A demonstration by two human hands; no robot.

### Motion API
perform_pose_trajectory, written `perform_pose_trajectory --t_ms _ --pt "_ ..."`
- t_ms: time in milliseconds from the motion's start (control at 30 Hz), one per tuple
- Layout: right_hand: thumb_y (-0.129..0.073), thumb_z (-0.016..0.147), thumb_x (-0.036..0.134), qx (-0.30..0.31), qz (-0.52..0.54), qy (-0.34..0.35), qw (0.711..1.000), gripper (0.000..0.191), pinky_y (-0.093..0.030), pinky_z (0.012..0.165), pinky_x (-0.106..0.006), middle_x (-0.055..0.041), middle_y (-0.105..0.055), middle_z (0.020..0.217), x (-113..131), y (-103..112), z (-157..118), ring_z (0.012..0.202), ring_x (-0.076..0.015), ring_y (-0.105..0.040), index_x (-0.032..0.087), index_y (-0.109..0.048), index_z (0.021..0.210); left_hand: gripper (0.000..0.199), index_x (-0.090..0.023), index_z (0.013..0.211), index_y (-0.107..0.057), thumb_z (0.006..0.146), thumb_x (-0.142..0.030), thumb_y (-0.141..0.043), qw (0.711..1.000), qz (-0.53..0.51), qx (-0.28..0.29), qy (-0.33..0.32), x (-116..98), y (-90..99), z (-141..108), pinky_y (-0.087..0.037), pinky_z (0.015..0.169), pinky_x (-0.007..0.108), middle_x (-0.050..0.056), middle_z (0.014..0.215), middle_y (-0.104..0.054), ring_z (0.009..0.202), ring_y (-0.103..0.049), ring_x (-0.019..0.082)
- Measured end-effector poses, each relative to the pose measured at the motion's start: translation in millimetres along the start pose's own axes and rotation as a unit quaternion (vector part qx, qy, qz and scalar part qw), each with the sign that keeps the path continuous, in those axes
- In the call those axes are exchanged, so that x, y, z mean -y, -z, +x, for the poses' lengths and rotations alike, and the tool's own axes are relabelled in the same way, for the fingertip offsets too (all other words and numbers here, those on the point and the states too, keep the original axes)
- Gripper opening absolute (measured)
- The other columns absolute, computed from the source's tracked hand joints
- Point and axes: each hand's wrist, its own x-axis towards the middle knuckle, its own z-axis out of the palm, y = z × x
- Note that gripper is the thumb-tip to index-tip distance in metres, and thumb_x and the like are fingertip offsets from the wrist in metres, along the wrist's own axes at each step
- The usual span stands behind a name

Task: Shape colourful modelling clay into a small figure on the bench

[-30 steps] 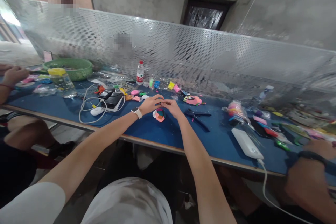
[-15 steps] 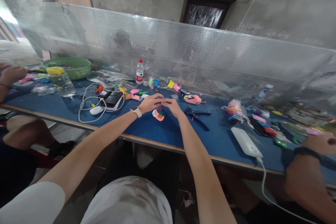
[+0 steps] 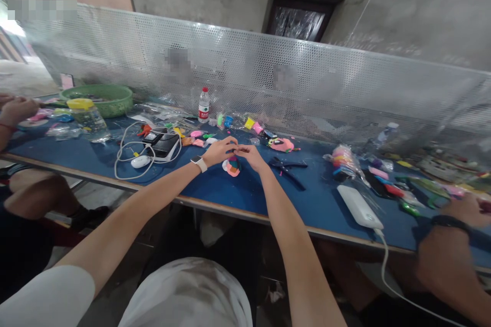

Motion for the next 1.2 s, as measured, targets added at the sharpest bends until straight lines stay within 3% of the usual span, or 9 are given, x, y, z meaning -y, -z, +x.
perform_pose_trajectory --t_ms 100,267,467,633,867,1067,1200 --pt "-0.110 0.059 0.063 0.004 -0.003 0.002 1.000 0.052 -0.058 0.105 -0.044 -0.0038 -0.088 0.099 0.6 -1.2 -0.2 0.099 -0.0260 -0.076 0.026 -0.095 0.092 0.020 -0.020 0.122 -0.081 0.114 -0.028 -0.065 1.000 0.003 -0.006 0.008 -0.5 1.1 -0.7 -0.059 0.075 0.026 0.011 0.135 -0.074 0.096 -0.076 0.018" --pt "-0.112 0.056 0.057 -0.007 0.023 -0.016 1.000 0.049 -0.058 0.107 -0.044 -0.0040 -0.089 0.099 2.9 1.5 0.6 0.100 -0.0258 -0.077 0.027 -0.095 0.091 0.025 -0.022 0.134 -0.079 0.115 -0.033 -0.068 1.000 -0.006 0.001 0.000 -1.8 2.0 -0.1 -0.060 0.076 0.026 0.011 0.142 -0.073 0.101 -0.078 0.018" --pt "-0.112 0.057 0.059 0.004 0.016 -0.011 1.000 0.049 -0.058 0.109 -0.045 -0.0041 -0.089 0.101 3.2 -0.4 -0.1 0.103 -0.0272 -0.078 0.027 -0.095 0.089 0.016 -0.019 0.120 -0.080 0.113 -0.027 -0.068 1.000 -0.016 -0.001 0.019 -2.9 2.1 0.1 -0.062 0.079 0.027 0.012 0.136 -0.074 0.101 -0.079 0.019" --pt "-0.112 0.057 0.062 0.005 0.014 -0.016 1.000 0.055 -0.058 0.111 -0.047 -0.0053 -0.090 0.102 3.8 -0.2 -1.3 0.104 -0.0283 -0.080 0.026 -0.096 0.096 0.022 -0.022 0.131 -0.079 0.112 -0.030 -0.070 1.000 -0.028 0.000 0.008 -2.1 3.3 0.4 -0.062 0.079 0.027 0.011 0.141 -0.073 0.104 -0.079 0.019" --pt "-0.113 0.056 0.065 0.002 0.016 -0.014 1.000 0.055 -0.059 0.110 -0.046 -0.0050 -0.090 0.102 4.2 -2.0 -1.3 0.102 -0.0273 -0.079 0.027 -0.096 0.091 0.019 -0.020 0.120 -0.080 0.113 -0.029 -0.065 1.000 -0.013 0.002 0.020 -4.0 5.2 0.4 -0.060 0.076 0.026 0.011 0.135 -0.074 0.099 -0.077 0.018" --pt "-0.114 0.054 0.062 0.003 0.031 -0.020 0.999 0.058 -0.059 0.110 -0.047 -0.0067 -0.091 0.100 4.6 -0.8 -1.4 0.103 -0.0288 -0.082 0.025 -0.096 0.095 0.025 -0.022 0.132 -0.080 0.115 -0.035 -0.067 1.000 -0.018 -0.004 0.006 -2.3 3.6 -0.3 -0.059 0.076 0.026 0.011 0.141 -0.074 0.101 -0.078 0.018" --pt "-0.114 0.054 0.061 0.007 0.026 -0.025 0.999 0.056 -0.060 0.109 -0.047 -0.0064 -0.090 0.099 5.7 -0.9 -1.7 0.101 -0.0284 -0.081 0.025 -0.095 0.092 0.022 -0.021 0.125 -0.081 0.116 -0.032 -0.064 1.000 -0.011 0.000 0.001 -1.7 1.4 0.4 -0.059 0.076 0.026 0.011 0.139 -0.075 0.102 -0.079 0.018"
